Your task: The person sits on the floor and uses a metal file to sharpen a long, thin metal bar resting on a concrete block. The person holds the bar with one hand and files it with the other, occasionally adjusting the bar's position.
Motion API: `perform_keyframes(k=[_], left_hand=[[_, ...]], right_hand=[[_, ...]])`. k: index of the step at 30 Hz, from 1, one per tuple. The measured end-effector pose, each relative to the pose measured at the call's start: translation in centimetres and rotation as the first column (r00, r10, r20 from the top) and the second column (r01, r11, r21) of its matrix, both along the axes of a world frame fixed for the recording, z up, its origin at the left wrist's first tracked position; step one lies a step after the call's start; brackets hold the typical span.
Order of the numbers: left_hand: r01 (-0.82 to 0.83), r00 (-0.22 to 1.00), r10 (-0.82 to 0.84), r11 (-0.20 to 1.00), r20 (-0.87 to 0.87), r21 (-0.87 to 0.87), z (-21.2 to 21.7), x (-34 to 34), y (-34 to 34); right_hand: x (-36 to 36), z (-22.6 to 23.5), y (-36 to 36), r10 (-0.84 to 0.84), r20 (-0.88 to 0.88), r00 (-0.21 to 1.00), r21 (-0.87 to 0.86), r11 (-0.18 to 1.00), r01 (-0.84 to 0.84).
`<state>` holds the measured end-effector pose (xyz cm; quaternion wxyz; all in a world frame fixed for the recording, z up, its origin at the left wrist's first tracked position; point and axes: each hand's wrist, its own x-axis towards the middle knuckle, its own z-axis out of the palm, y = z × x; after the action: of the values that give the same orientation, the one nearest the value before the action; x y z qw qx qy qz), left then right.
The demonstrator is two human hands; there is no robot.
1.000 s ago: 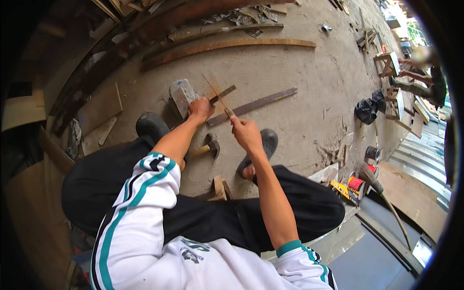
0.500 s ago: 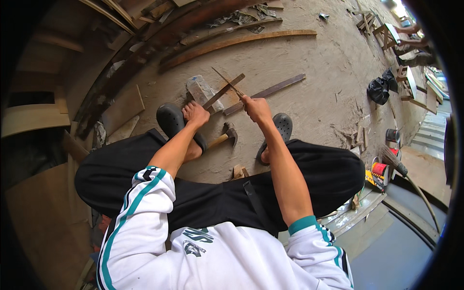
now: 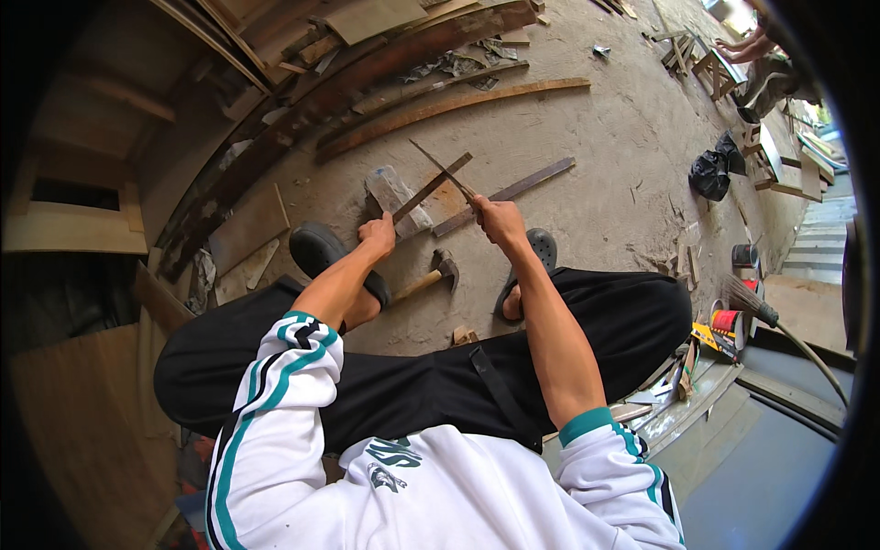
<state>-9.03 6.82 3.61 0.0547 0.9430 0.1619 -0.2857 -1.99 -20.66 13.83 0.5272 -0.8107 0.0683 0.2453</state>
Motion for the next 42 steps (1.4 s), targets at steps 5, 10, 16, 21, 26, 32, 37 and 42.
perform_keyframes(k=[5,10,16,21,26,32,37,42], left_hand=[[0.031,0.998,-0.031,0.999,-0.053,0.009,0.7,1.8,-2.1],[-0.027,0.997,0.026,0.999,0.07,0.019,-1.8,2.1,2.4],[0.165,0.983,-0.172,0.981,0.063,0.097,-0.7,0.6,2.4],[0.367,0.905,-0.379,0.925,0.191,0.095,1.0,1.0,1.2],[0.357,0.845,-0.272,0.928,0.459,-0.107,-0.1,5.3,-2.4],[0.085,0.96,-0.026,0.976,0.278,-0.202,-1.6,8.4,-6.4],[0.05,0.963,0.013,0.973,0.27,-0.223,-2.7,9.1,-5.8],[0.068,0.971,-0.002,0.962,0.24,-0.266,-2.1,10.0,-5.8]], right_hand=[[-0.2,1.5,-1.9,-0.1,-0.149,0.984,0.06,0.992,0.11],[-1.2,1.3,-0.8,-0.098,-0.118,0.988,0.138,0.984,0.114],[-2.5,-2.0,0.8,-0.054,-0.125,0.991,0.016,0.998,0.057],[-2.6,-3.4,0.3,-0.04,-0.109,0.993,-0.055,0.998,0.034],[-2.6,-3.2,1.4,-0.023,-0.105,0.994,-0.037,0.999,0.02],[-3.0,-1.9,1.5,-0.024,-0.116,0.993,-0.042,0.999,0.02],[-3.7,-1.2,2.2,0.003,-0.084,0.996,-0.159,0.987,-0.016],[-3.1,-0.5,1.9,-0.086,-0.218,0.972,-0.035,0.996,0.081]])
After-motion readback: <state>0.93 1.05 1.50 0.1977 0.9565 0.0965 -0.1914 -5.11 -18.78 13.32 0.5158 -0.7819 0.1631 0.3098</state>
